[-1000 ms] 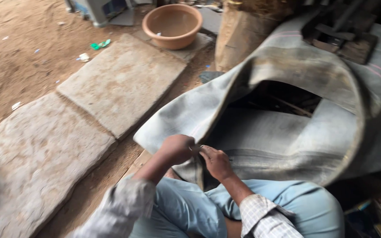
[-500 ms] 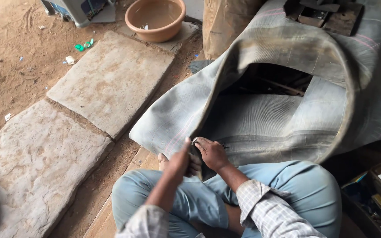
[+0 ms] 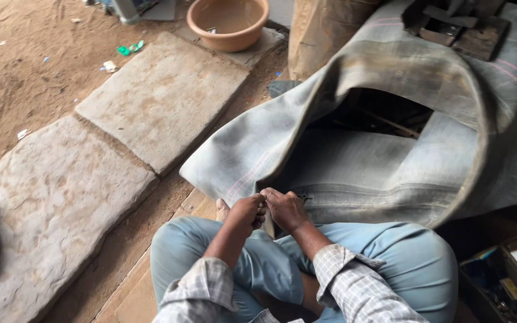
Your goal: The person sits on the ground with a rubber inner tube across their lap and marks a spot on the tube with a small hand tool, rubbing and working the marked area of the rubber. They then set the tube down and pick up a pair of pliers from the tube.
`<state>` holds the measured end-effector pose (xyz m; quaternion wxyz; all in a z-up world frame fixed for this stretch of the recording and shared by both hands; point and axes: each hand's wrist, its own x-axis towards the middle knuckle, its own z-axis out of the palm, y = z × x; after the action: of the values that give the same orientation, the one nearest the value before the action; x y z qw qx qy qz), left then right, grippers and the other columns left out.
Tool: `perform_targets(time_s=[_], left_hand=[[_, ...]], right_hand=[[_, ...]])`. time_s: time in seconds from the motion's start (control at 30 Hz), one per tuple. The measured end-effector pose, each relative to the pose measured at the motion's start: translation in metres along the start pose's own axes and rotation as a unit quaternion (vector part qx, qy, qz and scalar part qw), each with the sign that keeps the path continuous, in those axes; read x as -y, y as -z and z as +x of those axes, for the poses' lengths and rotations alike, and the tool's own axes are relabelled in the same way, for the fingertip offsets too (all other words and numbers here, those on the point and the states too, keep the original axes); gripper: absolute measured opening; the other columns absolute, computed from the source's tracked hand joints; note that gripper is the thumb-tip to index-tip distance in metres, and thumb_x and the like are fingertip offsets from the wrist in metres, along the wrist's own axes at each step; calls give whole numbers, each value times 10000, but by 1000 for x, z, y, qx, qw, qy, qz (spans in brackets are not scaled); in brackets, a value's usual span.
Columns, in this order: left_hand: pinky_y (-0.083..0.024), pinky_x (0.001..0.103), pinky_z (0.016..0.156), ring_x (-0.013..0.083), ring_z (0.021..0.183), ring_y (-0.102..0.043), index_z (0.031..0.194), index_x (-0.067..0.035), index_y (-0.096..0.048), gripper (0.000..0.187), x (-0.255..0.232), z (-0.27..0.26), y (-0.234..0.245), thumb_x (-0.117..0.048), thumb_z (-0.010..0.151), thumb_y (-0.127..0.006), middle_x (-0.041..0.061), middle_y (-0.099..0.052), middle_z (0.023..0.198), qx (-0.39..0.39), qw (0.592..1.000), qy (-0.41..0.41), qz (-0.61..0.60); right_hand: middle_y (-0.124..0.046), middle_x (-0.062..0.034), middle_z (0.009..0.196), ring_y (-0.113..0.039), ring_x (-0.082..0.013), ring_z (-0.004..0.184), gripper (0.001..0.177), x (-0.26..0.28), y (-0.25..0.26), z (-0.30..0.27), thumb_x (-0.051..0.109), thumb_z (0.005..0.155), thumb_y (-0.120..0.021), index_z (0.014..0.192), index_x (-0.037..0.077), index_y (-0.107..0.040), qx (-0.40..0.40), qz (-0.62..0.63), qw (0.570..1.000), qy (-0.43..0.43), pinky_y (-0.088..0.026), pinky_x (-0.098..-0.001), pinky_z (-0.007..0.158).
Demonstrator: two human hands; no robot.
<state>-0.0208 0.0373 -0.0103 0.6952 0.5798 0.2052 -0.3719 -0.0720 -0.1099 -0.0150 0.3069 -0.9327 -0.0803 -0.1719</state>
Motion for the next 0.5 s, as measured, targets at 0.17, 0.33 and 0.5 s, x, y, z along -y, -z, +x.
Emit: perform_targets(time_s=[0.17,0.33,0.5], left_hand=[[-408,280,492,115,506,-477,785,-82,-636,313,-20,-13,10,-314,995,-651,-14,-565,634,-15,994,23,105],[-449,304,536,143,544,-538,826,-49,-748,336,-44,-29,2,-337,979,-667,21,-617,650,6,964,26,263],[-590,350,720,186,718,-716,920,-15,-778,399,-57,-30,0,-360,1000,-595,97,-752,815,-3,764,-33,645]], right_hand=[[-773,-10,1111,-716,-194,753,225,2,-4,-1,117,1019,-523,1158,86,-698,31,-12,999,16,-496,-359,726],[-761,-43,1062,-695,-176,707,201,0,-8,-1,104,981,-580,1144,58,-689,-15,-23,997,72,-470,-345,715],[-747,1,951,-590,-166,605,143,10,-3,3,189,1013,-636,1109,102,-697,61,-31,997,40,-447,-347,707]])
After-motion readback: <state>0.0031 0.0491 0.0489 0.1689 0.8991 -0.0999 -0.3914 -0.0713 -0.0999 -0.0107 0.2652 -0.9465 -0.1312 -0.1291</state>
